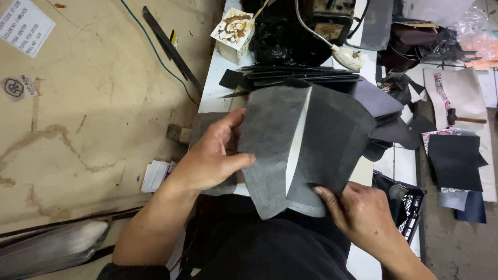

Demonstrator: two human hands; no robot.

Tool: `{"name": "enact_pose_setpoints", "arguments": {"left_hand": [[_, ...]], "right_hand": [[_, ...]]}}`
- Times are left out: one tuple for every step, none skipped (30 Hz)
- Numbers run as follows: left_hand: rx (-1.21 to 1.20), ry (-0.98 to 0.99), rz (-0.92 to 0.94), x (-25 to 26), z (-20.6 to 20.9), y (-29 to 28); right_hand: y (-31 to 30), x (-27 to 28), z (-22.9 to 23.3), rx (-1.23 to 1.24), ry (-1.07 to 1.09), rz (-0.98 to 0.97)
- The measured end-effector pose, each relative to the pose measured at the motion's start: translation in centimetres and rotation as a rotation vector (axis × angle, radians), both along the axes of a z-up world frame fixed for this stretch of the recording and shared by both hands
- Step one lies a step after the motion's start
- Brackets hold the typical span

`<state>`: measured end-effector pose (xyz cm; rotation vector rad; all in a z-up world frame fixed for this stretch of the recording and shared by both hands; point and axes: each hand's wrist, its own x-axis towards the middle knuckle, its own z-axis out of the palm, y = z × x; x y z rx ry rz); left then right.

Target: The person is peeling off the protective backing from pre-cut leather pieces at a workshop table.

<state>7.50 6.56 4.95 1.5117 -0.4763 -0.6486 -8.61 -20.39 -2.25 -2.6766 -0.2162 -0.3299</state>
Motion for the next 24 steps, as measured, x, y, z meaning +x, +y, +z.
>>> {"name": "enact_pose_setpoints", "arguments": {"left_hand": [[-0.006, -0.038, -0.038, 0.1, -0.2, 0.1], [-0.008, -0.042, -0.036, 0.1, -1.8, 0.0], [-0.016, -0.046, -0.011, 0.1, -3.4, -0.1], [-0.023, -0.050, 0.013, 0.1, -5.0, -0.2], [-0.023, -0.051, 0.020, 0.4, -5.6, -0.2], [-0.080, 0.019, 0.089, 0.7, -6.2, -0.1], [-0.136, 0.093, 0.158, 1.0, -6.9, 0.0], [-0.135, 0.095, 0.165, 0.7, -5.4, -0.2], [-0.029, -0.009, 0.147, 0.5, -3.8, -0.4], [0.079, -0.112, 0.128, 0.3, -2.3, -0.6], [0.077, -0.109, 0.133, -0.1, -2.0, -0.8], [0.165, -0.203, 0.160, -0.5, -1.8, -1.0], [0.251, -0.300, 0.183, -0.7, -1.4, -1.3], [0.248, -0.300, 0.184, -0.9, -1.3, -1.5], [0.349, -0.330, 0.187, -1.2, -1.3, -1.7], [0.450, -0.360, 0.189, -1.4, -1.3, -2.0], [0.449, -0.356, 0.178, -1.8, -1.6, -2.3], [0.399, -0.504, 0.133, -2.2, -1.8, -2.7], [0.344, -0.649, 0.078, -2.6, -2.2, -3.1], [0.339, -0.644, 0.058, -3.0, -2.1, -3.7], [0.361, -0.656, 0.022, -3.4, -2.1, -4.2], [0.382, -0.669, -0.015, -3.8, -2.0, -4.8], [0.382, -0.668, -0.035, -4.2, -1.5, -5.0], [0.363, -0.669, -0.062, -4.6, -1.0, -5.2]], "right_hand": [[0.0, 0.1, 0.1, -0.009, 0.003, -0.006], [-0.2, 0.1, -0.2, -0.011, 0.000, -0.004], [-0.5, 0.2, -0.5, 0.002, 0.018, 0.009], [-0.7, 0.2, -0.8, 0.015, 0.036, 0.023], [-0.6, 0.3, -0.8, 0.015, 0.036, 0.030], [-0.5, 0.3, -0.9, -0.023, 0.048, 0.039], [-0.3, 0.3, -0.9, -0.060, 0.063, 0.048], [0.0, 0.3, -1.5, -0.060, 0.065, 0.056], [0.2, 0.3, -2.0, -0.121, 0.042, 0.058], [0.4, 0.2, -2.5, -0.181, 0.019, 0.061], [0.6, 0.2, -2.7, -0.183, 0.021, 0.066], [0.7, 0.1, -2.8, -0.139, 0.092, 0.104], [0.8, 0.1, -2.9, -0.096, 0.161, 0.137], [0.8, 0.5, -2.5, -0.100, 0.160, 0.137], [0.8, 0.7, -2.3, -0.076, 0.148, 0.008], [0.7, 0.8, -2.0, -0.053, 0.134, -0.121], [1.1, 1.3, -0.7, -0.053, 0.140, -0.131], [1.5, 1.7, 0.5, -0.081, -0.104, -0.116], [1.8, 2.0, 1.6, -0.112, -0.345, -0.109], [2.1, 2.2, 2.9, -0.114, -0.336, -0.127], [2.4, 2.3, 4.2, -0.206, -0.395, -0.147], [2.7, 2.4, 5.5, -0.299, -0.453, -0.165], [2.6, 2.9, 6.0, -0.297, -0.445, -0.183], [2.6, 3.3, 6.6, -0.353, -0.375, -0.118]]}}
